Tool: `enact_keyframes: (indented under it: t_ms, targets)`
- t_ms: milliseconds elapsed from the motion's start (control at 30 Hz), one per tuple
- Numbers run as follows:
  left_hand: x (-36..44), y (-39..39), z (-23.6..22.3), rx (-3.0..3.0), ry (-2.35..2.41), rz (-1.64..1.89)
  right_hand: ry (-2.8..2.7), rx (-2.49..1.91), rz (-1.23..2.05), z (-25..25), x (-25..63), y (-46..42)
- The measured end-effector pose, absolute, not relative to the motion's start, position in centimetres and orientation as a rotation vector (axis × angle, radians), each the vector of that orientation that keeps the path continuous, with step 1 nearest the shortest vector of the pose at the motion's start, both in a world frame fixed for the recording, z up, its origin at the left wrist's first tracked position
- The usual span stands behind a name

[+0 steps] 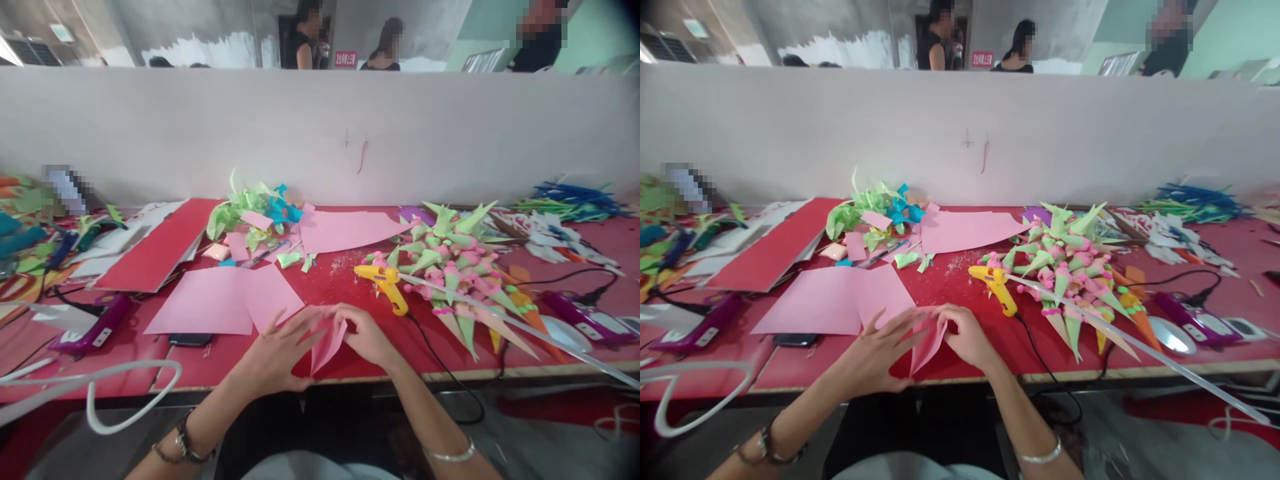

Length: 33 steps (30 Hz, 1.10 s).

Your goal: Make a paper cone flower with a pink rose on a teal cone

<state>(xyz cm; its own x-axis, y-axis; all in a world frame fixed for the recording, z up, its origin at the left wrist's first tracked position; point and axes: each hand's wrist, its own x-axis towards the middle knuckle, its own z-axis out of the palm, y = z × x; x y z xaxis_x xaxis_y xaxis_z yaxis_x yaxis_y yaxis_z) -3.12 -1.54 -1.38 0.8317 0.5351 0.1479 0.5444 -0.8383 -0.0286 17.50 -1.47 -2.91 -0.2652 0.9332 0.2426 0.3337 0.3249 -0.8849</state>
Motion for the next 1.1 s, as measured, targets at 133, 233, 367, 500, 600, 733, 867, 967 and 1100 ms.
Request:
enact_keyframes:
  t_ms: [133, 233, 367, 500, 600, 733, 867, 967, 1100]
  targets:
    - [-3.4, -1.7, -2.9, -2.932, -0.686, -0.256, -1.791, -1.032, 1.097, -3.3, 18.9, -1.5]
    - [-2.9, -1.8, -3.5, -2.976, -0.544, -0.333, -1.882, -0.956, 1.151, -3.3, 19.5, -1.6]
    - [-1.8, -2.4, -3.3, -3.056, -0.647, -0.294, -2.043, -1.009, 1.016, -3.0, 19.9, -1.9]
    - [-1.6, -3.2, -3.0, -3.104, -0.747, -0.233, -2.289, -1.219, 0.663, -2.3, 20.6, -2.9]
    - [-2.0, -3.7, -3.1, -3.12, -0.781, -0.307, -2.438, -1.273, 0.477, -1.9, 21.1, -4.2]
    - [-2.5, -4.2, -3.6, -3.122, -0.96, -0.462, -2.481, -1.264, 0.427, -2.1, 20.8, -5.7]
    - [-2.5, -4.4, -3.9, -3.09, -1.201, -0.657, -2.367, -1.299, 0.503, -2.9, 20.1, -6.1]
    - [-2.2, -4.3, -4.1, -3.042, -1.356, -0.789, -2.236, -1.336, 0.532, -3.3, 19.5, -5.8]
    - [-1.7, -4.0, -4.3, -2.961, -1.586, -0.836, -2.117, -1.435, 0.543, -3.7, 18.7, -5.1]
